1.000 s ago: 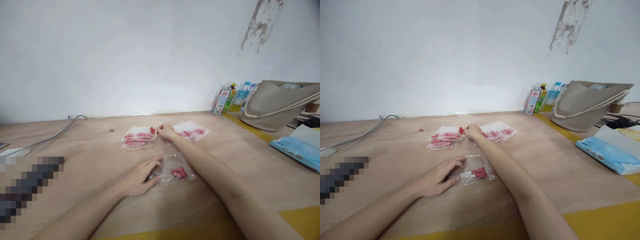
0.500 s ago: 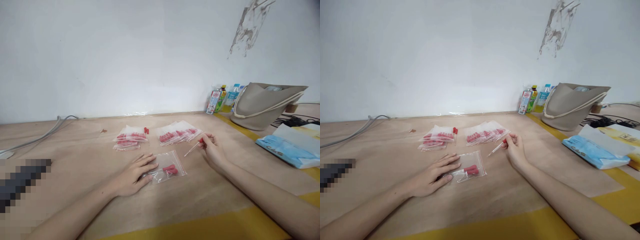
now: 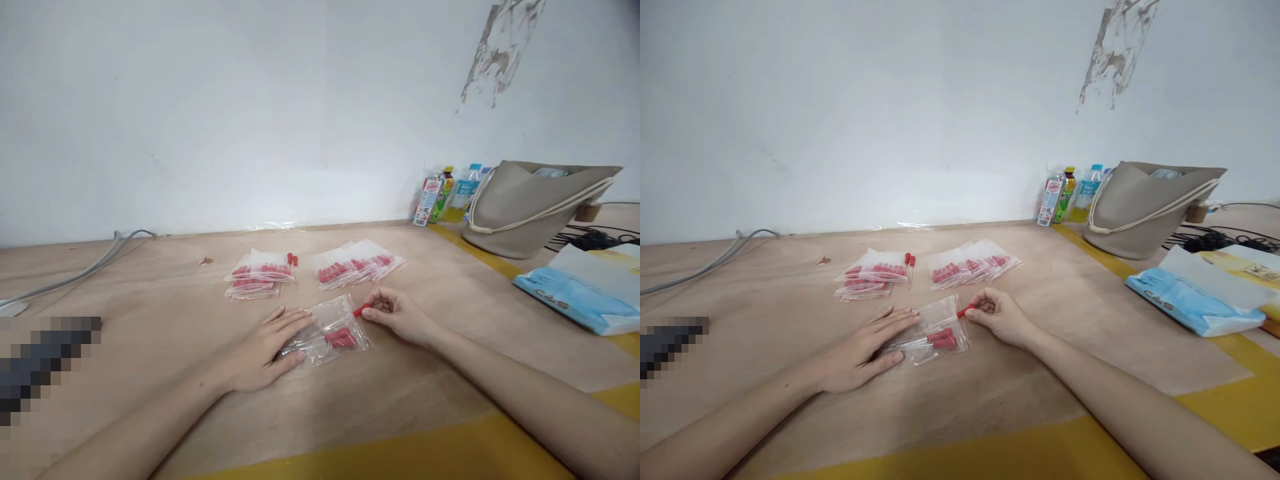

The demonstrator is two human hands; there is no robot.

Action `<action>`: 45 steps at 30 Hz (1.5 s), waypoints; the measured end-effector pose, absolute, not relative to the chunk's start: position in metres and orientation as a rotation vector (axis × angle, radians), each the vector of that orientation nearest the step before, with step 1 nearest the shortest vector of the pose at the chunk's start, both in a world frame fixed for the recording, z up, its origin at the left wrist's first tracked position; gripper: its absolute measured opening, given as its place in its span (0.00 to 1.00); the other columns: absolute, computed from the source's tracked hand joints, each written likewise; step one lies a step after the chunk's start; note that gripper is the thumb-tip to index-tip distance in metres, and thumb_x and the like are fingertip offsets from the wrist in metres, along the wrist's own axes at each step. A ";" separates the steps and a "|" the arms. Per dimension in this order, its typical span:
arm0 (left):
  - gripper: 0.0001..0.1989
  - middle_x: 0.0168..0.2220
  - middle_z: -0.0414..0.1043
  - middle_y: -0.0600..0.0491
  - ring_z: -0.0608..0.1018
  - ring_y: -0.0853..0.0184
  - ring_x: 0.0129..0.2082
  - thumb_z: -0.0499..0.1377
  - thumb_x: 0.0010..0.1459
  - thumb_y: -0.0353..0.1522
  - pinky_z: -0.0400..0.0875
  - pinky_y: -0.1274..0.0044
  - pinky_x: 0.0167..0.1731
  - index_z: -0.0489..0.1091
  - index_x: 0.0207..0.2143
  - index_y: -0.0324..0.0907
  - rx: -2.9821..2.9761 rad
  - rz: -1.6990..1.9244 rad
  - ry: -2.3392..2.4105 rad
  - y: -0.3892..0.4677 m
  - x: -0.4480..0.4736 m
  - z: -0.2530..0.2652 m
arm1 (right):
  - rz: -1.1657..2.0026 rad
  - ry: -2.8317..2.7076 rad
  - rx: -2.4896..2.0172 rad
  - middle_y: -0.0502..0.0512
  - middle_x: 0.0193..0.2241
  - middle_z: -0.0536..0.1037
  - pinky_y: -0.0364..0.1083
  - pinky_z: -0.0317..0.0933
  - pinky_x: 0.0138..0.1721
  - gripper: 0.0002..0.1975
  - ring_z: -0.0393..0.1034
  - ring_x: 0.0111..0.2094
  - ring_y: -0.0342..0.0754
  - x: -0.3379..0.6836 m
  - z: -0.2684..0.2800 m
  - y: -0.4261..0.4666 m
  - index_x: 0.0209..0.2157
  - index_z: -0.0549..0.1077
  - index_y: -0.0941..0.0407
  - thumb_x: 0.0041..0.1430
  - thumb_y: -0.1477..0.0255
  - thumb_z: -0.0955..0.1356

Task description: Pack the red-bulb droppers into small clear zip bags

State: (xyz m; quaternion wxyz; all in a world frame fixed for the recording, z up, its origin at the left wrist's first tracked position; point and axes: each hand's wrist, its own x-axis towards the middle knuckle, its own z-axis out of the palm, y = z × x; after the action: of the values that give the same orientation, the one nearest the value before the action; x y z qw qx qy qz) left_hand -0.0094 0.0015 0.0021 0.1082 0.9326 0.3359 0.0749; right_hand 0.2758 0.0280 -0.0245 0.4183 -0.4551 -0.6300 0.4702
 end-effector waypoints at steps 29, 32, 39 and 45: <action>0.24 0.62 0.46 0.53 0.52 0.61 0.61 0.46 0.63 0.40 0.40 0.59 0.58 0.47 0.60 0.51 2.753 0.243 0.923 0.002 -0.007 0.001 | 0.321 -1.903 -1.306 0.52 0.29 0.76 0.42 0.60 0.34 0.08 0.67 0.30 0.43 0.239 0.005 0.076 0.31 0.74 0.58 0.49 0.75 0.64; 0.24 0.62 0.43 0.54 0.50 0.62 0.61 0.45 0.63 0.40 0.39 0.59 0.59 0.46 0.60 0.52 2.758 0.211 0.937 0.001 -0.006 0.000 | 0.307 -1.991 -1.430 0.54 0.34 0.76 0.40 0.59 0.38 0.12 0.68 0.34 0.43 0.202 0.016 0.109 0.38 0.72 0.59 0.51 0.76 0.63; 0.23 0.62 0.43 0.54 0.50 0.60 0.61 0.46 0.63 0.40 0.39 0.59 0.59 0.48 0.60 0.51 2.740 0.225 0.929 0.000 -0.006 -0.001 | 0.425 -2.000 -1.612 0.66 0.42 0.72 0.48 0.59 0.43 0.16 0.66 0.44 0.53 0.127 0.009 0.169 0.43 0.69 0.65 0.55 0.69 0.64; 0.23 0.62 0.44 0.54 0.49 0.60 0.61 0.45 0.63 0.41 0.40 0.60 0.59 0.48 0.60 0.50 2.736 0.201 0.941 -0.001 -0.006 0.000 | 0.564 -1.996 -1.615 0.56 0.45 0.68 0.52 0.63 0.41 0.16 0.66 0.42 0.48 0.118 0.002 0.182 0.47 0.65 0.59 0.58 0.67 0.63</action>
State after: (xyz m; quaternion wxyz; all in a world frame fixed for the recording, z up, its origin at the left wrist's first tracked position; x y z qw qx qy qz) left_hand -0.0061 -0.0009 0.0004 0.1202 0.9365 0.3221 0.0687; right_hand 0.1181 0.1824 0.0021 0.2536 -0.5943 -0.7345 0.2076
